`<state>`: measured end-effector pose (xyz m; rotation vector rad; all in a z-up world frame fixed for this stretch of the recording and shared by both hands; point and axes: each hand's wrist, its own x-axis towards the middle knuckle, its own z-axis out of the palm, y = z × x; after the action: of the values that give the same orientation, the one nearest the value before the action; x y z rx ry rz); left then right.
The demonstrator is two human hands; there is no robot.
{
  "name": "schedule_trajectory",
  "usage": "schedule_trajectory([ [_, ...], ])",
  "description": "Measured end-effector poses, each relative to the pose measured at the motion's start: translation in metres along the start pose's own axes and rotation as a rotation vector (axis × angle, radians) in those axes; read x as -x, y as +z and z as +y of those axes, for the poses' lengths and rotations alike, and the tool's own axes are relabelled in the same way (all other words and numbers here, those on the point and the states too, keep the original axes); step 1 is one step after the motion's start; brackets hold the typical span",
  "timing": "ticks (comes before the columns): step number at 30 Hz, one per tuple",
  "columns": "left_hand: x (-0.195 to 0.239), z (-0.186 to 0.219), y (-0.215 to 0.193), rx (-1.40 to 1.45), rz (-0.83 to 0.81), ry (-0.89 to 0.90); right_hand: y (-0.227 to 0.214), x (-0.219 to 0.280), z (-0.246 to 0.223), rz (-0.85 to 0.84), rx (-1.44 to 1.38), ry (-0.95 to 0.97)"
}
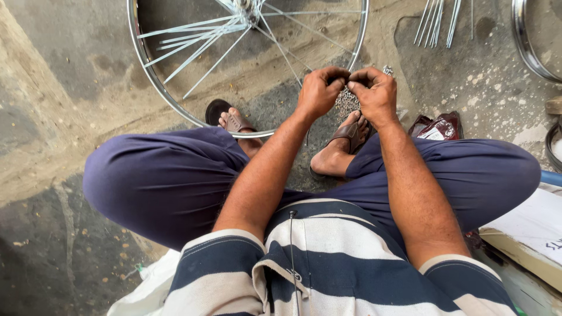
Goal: The person sits on the ground and installs spokes into a bicycle wheel rim, threading them through the hub and securing them with nuts. They repeatedly pick up spokes and nuts, insert the spokes, and tighten the nuts by hand.
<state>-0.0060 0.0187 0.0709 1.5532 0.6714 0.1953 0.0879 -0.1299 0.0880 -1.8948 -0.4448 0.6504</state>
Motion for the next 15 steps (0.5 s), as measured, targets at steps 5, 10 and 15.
schedule_trajectory([
  [5,-0.001,-0.04,-0.004,-0.193,0.565,-0.265,0.003,-0.006,0.038,0.098,-0.263,0.116],
  [10,0.008,-0.096,-0.018,-0.112,0.037,-0.429,0.021,-0.006,0.078,-0.034,-0.271,0.401],
  [15,0.017,-0.111,-0.045,-0.15,-0.268,-0.46,0.028,-0.011,0.084,-0.058,-0.327,0.37],
])
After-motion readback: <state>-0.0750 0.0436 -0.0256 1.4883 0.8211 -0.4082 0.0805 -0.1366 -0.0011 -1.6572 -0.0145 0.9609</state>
